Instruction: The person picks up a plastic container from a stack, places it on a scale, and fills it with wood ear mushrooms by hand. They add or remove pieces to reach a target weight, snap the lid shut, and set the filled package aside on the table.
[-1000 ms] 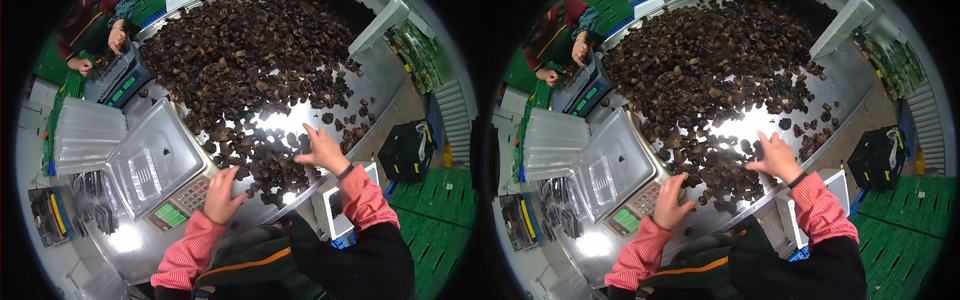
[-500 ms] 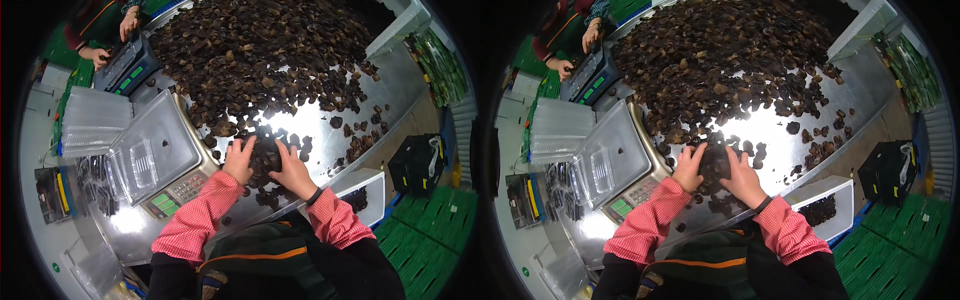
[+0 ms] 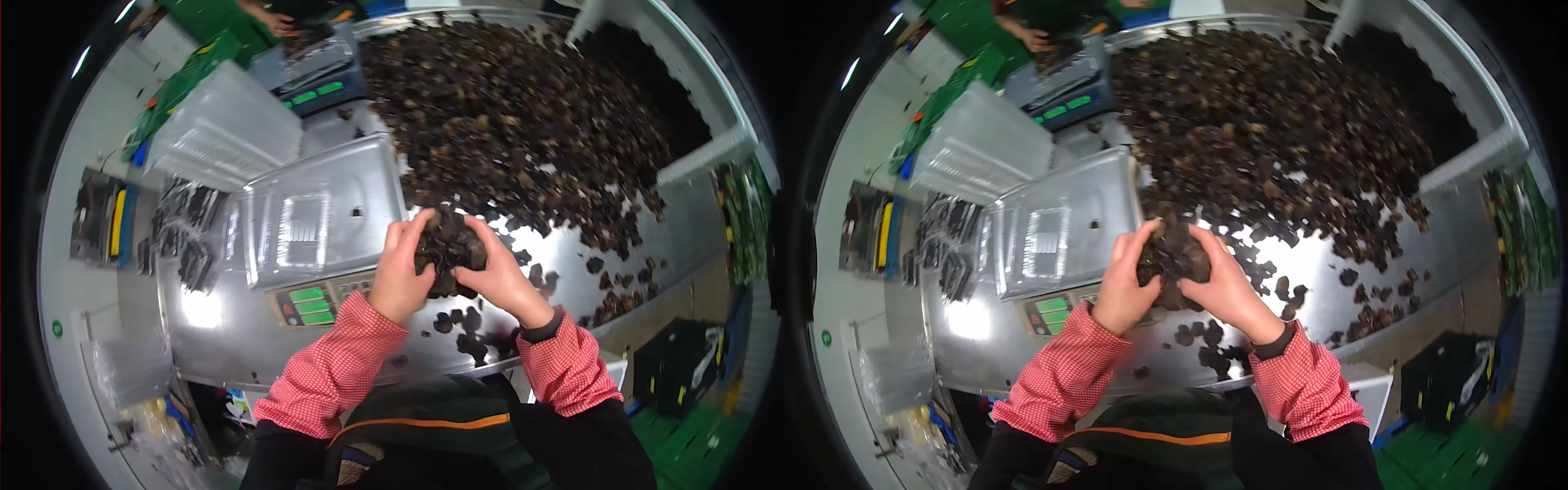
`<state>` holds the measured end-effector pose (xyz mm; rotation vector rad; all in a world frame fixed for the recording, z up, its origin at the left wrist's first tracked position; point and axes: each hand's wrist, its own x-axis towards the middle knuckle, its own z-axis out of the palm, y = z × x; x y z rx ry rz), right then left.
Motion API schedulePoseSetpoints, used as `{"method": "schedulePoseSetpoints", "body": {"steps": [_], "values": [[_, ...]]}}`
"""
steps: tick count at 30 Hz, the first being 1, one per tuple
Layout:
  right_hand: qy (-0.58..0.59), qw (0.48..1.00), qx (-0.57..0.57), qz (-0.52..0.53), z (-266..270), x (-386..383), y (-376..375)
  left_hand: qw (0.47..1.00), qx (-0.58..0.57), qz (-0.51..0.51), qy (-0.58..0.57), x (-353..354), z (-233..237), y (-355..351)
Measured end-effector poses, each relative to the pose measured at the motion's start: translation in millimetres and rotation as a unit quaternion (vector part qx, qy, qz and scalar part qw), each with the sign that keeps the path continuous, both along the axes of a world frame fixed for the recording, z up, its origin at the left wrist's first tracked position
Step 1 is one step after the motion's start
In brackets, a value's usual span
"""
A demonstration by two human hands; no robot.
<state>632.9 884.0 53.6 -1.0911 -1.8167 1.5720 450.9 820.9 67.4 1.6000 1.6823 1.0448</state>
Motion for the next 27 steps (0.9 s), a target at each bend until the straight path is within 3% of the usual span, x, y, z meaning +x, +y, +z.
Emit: {"method": "schedulePoseSetpoints", "body": {"steps": [4, 7, 11, 16, 20, 23, 27], "values": [[0.056, 0.985, 0.149, 0.062, 28, -92, 25, 0.991, 0.087, 0.090, 0.049, -78, 28, -4], [0.064, 0.979, 0.151, 0.123, 40, -159, 36, 0.975, 0.110, 0.160, 0.104, -135, 31, -13], [0.052, 0.967, 0.175, 0.177, 22, -230, 34, 0.965, 0.062, 0.239, 0.088, -186, 15, -30], [-0.041, 0.952, 0.220, 0.207, 14, -250, 22, 0.958, 0.048, 0.244, 0.141, -202, -2, -53], [0.020, 0.954, 0.253, 0.160, 12, -244, 24, 0.960, 0.021, 0.235, 0.151, -196, 4, -60], [0.065, 0.988, 0.049, 0.132, 22, -236, 26, 0.952, 0.045, 0.258, 0.159, -196, 10, -66], [0.127, 0.977, -0.141, 0.102, 30, -210, 35, 0.953, 0.060, 0.281, 0.093, -201, 13, -80]]}}
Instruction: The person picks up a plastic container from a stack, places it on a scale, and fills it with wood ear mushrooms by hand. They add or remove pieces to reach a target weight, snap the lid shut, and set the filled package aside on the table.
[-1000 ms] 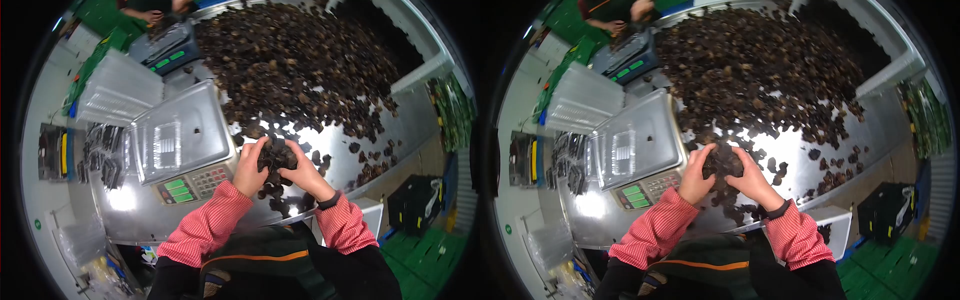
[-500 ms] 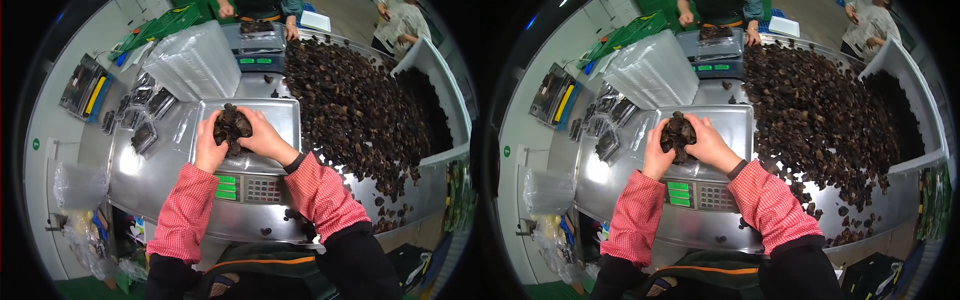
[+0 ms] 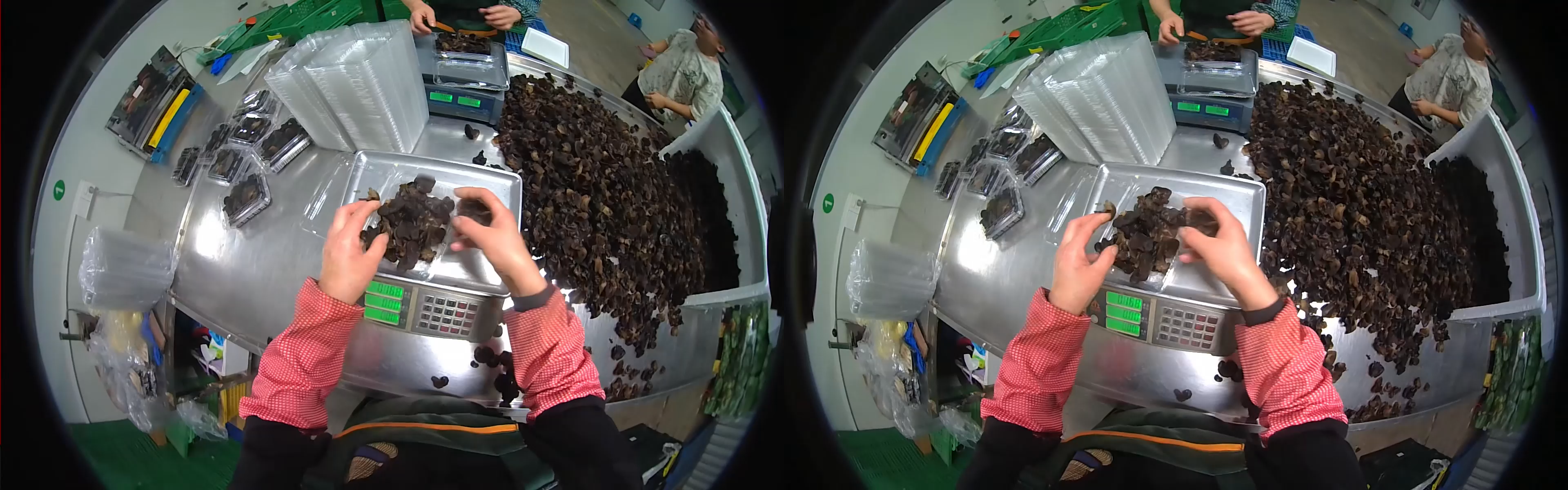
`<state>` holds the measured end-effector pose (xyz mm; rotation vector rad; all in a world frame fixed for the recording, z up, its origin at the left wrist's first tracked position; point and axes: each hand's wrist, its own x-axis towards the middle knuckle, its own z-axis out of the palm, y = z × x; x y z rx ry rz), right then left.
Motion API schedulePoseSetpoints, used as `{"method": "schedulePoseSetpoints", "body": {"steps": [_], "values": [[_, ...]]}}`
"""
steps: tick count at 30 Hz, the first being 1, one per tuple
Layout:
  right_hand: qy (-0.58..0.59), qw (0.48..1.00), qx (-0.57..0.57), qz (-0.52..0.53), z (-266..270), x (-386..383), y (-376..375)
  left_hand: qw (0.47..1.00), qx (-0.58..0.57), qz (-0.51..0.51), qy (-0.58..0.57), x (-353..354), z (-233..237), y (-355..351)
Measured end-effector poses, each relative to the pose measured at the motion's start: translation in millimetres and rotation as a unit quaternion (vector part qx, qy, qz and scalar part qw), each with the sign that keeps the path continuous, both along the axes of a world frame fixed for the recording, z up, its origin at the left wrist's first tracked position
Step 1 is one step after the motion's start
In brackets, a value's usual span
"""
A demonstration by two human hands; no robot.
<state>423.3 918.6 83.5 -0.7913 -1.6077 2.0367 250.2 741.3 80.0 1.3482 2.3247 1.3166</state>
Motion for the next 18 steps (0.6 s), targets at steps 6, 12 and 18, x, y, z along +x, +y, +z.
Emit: {"method": "schedulePoseSetpoints", "body": {"steps": [6, 12, 18], "values": [[0.001, 0.998, -0.062, -0.021, 5, 62, 6, 0.987, 0.038, 0.051, -0.150, -12, -8, -29], [-0.095, 0.994, -0.034, -0.035, 13, 132, 12, 0.911, 0.075, 0.130, -0.384, -12, -11, -57], [-0.199, 0.978, 0.011, -0.058, -9, 178, 32, 0.800, 0.142, 0.181, -0.553, -15, -16, -63]]}}
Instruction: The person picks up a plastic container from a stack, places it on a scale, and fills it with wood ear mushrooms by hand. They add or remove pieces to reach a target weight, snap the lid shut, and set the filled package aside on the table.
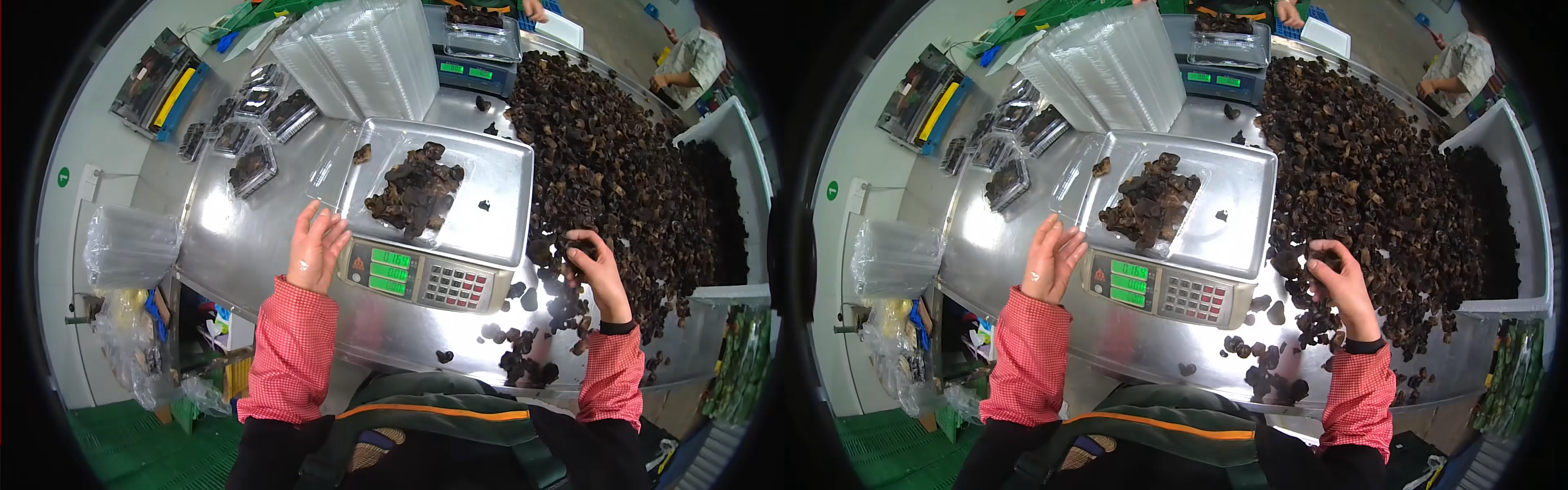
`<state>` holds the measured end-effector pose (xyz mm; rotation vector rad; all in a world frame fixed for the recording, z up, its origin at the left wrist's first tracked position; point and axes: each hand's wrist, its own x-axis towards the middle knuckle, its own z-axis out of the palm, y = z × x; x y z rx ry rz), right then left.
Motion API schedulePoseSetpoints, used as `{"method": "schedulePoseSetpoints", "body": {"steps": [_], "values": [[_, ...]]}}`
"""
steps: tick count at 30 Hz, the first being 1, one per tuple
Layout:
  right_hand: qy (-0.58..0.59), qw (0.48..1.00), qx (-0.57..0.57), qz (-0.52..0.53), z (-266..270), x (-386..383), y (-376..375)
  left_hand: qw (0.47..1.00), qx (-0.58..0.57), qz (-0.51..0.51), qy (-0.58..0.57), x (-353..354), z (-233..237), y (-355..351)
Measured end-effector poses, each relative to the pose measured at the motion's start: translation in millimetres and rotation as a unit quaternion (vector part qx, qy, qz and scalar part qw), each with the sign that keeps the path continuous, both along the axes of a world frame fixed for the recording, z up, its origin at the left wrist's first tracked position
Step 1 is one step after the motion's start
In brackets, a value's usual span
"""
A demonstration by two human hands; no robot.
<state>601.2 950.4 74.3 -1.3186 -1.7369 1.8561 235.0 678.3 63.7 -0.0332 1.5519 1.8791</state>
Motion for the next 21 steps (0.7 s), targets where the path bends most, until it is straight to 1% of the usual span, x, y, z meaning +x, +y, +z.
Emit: {"method": "schedulePoseSetpoints", "body": {"steps": [2, 3, 4, 5, 6, 8, 9, 10, 12, 14, 15, 17, 18, 19, 20, 21], "values": [[-0.047, 0.998, 0.032, 0.032, -9, 7, 2, 0.999, 0.020, 0.013, -0.028, -4, -1, 3], [-0.122, 0.989, 0.049, 0.072, -4, 4, 0, 0.999, 0.026, 0.017, -0.040, -8, -4, 5], [-0.155, 0.945, 0.256, 0.133, -20, 9, -1, 0.998, 0.033, 0.020, -0.052, -13, -10, 6], [-0.180, 0.854, 0.451, 0.188, -37, 13, -2, 0.997, 0.039, 0.024, -0.064, -20, -17, 7], [-0.285, 0.838, 0.424, 0.194, -15, 1, -14, 0.991, 0.061, 0.024, -0.114, -33, -28, 6], [-0.280, 0.823, 0.468, 0.160, -3, -19, -24, 0.971, 0.107, 0.025, -0.211, -57, -47, 3], [-0.277, 0.815, 0.489, 0.144, 0, -30, -28, 0.979, 0.089, 0.038, -0.180, -53, -40, 6], [-0.247, 0.831, 0.484, 0.120, 3, -43, -33, 0.985, 0.070, 0.050, -0.149, -43, -25, 13], [-0.177, 0.865, 0.451, 0.131, 10, -72, -41, 0.993, 0.049, 0.065, -0.087, -32, -6, 24], [-0.096, 0.891, 0.421, 0.136, 11, -100, -42, 0.996, 0.048, 0.077, -0.027, -25, 3, 29], [-0.086, 0.888, 0.432, 0.129, 15, -114, -40, 0.997, 0.043, 0.054, 0.044, -24, 0, 30], [-0.029, 0.916, 0.392, 0.086, 1, -138, -24, 0.983, 0.027, 0.011, 0.183, -17, -10, 27], [-0.012, 0.944, 0.325, 0.060, -3, -151, -15, 0.947, -0.022, -0.008, 0.319, -3, -14, 26], [-0.002, 0.955, 0.293, 0.035, -4, -162, -9, 0.915, -0.020, -0.040, 0.401, 14, -8, 31], [0.014, 0.951, 0.308, 0.031, -11, -174, -1, 0.875, -0.018, -0.071, 0.479, 30, -1, 36], [0.029, 0.946, 0.323, 0.026, -20, -185, 7, 0.795, -0.094, -0.103, 0.590, 42, -1, 37]]}}
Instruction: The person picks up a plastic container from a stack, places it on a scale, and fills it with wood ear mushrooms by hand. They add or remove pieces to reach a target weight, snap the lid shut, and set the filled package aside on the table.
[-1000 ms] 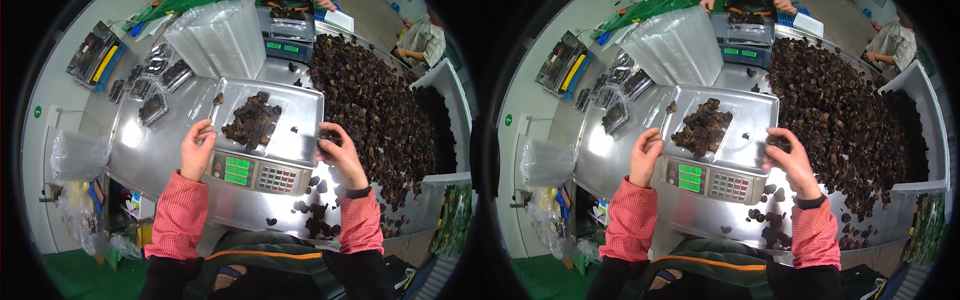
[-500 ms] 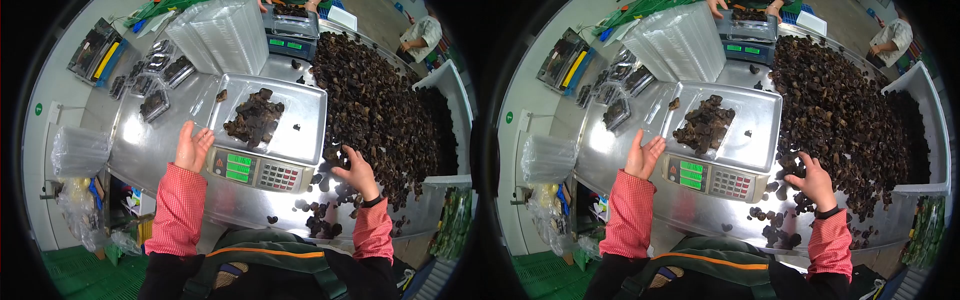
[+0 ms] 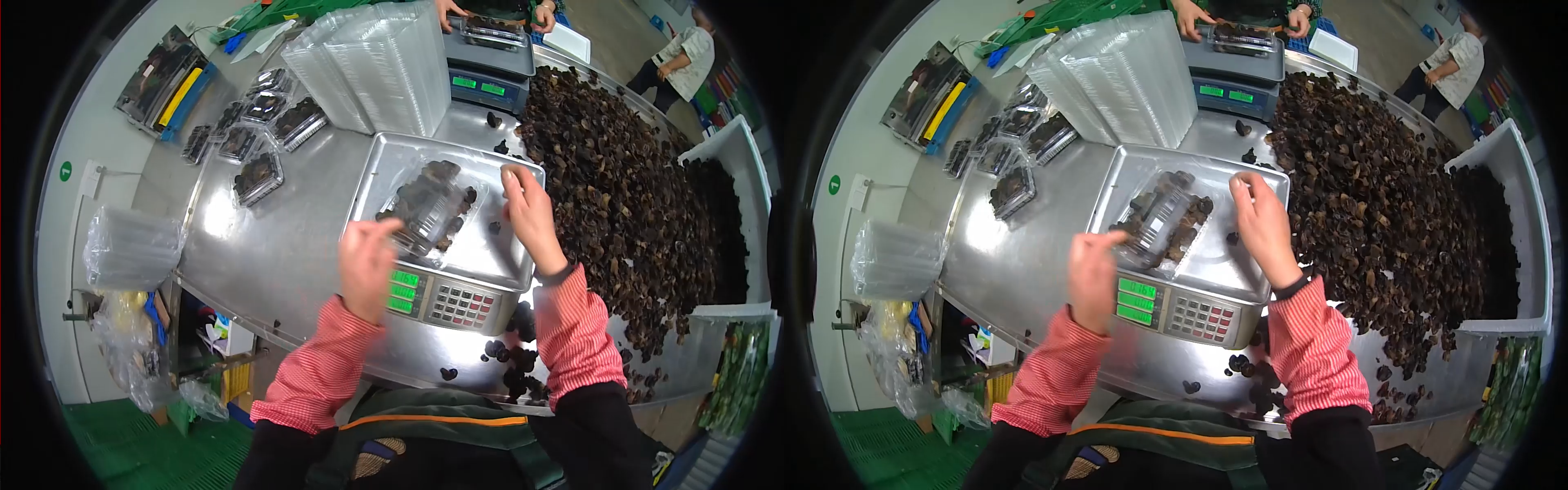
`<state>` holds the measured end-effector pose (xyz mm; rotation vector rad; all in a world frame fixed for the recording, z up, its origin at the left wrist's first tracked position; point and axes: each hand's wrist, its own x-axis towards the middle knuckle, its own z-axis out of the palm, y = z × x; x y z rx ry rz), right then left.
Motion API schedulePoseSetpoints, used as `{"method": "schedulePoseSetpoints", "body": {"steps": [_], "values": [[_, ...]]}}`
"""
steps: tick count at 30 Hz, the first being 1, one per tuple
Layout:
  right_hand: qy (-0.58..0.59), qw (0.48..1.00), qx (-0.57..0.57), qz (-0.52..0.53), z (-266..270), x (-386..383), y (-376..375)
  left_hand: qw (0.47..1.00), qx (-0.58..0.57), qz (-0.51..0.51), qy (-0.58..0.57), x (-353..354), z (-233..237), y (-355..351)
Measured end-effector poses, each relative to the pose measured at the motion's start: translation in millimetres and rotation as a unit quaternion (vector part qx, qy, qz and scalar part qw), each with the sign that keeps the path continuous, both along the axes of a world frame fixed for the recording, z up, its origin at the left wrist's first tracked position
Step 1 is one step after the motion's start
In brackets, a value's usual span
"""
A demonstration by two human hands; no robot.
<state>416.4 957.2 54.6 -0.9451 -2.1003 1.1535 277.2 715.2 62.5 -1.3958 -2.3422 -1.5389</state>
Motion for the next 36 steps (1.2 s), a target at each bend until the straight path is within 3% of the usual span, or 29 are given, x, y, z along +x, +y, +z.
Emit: {"method": "schedulePoseSetpoints", "body": {"steps": [1, 4, 5, 6, 9, 12, 13, 16, 20, 21, 24, 26, 28, 30, 34, 35, 36], "values": [[-0.004, 1.000, -0.002, -0.002, -8, -12, 5, 0.987, -0.076, 0.001, 0.140, 11, -1, 1], [-0.018, 0.994, -0.102, 0.022, -30, -36, 13, 0.981, -0.143, 0.002, 0.134, 43, -3, 11], [-0.006, 0.981, -0.189, 0.040, -35, -37, 14, 0.979, -0.123, 0.014, 0.163, 42, -10, 11], [0.006, 0.960, -0.274, 0.060, -33, -39, 13, 0.988, -0.119, 0.037, 0.086, 41, -13, 11], [0.069, 0.927, -0.368, 0.030, -32, -24, -1, 0.975, -0.129, 0.073, -0.164, 27, -29, 0], [0.125, 0.907, -0.402, -0.005, -29, -17, -19, 0.856, -0.037, 0.076, -0.510, 20, -13, 3], [0.131, 0.910, -0.393, -0.012, -32, -16, -24, 0.819, -0.030, 0.059, -0.570, 14, -15, 4], [0.151, 0.914, -0.377, -0.015, -30, -16, -29, 0.802, 0.051, 0.051, -0.593, 9, -26, 2], [0.149, 0.883, -0.443, 0.035, -4, -11, -31, 0.812, 0.026, 0.030, -0.583, 14, 12, -35], [0.146, 0.876, -0.454, 0.066, 3, -13, -32, 0.813, 0.029, 0.071, -0.578, 0, 9, -46], [0.060, 0.874, -0.458, 0.153, 23, -40, -53, 0.753, 0.103, 0.059, -0.647, -47, 4, -78], [0.050, 0.878, -0.411, 0.240, 34, -65, -73, 0.738, 0.111, -0.009, -0.665, -69, -5, -91], [0.023, 0.923, -0.219, 0.316, 49, -89, -72, 0.727, 0.134, -0.041, -0.672, -103, -26, -106], [0.018, 0.957, 0.046, 0.287, 67, -113, -57, 0.737, 0.161, -0.008, -0.656, -144, -29, -123], [0.048, 0.955, 0.199, 0.215, 111, -146, -43, 0.712, 0.316, 0.128, -0.614, -202, 8, -111], [0.043, 0.951, 0.234, 0.199, 116, -153, -41, 0.680, 0.316, 0.182, -0.636, -211, 11, -102], [0.036, 0.945, 0.270, 0.182, 122, -161, -40, 0.708, 0.269, 0.166, -0.632, -215, 2, -95]]}}
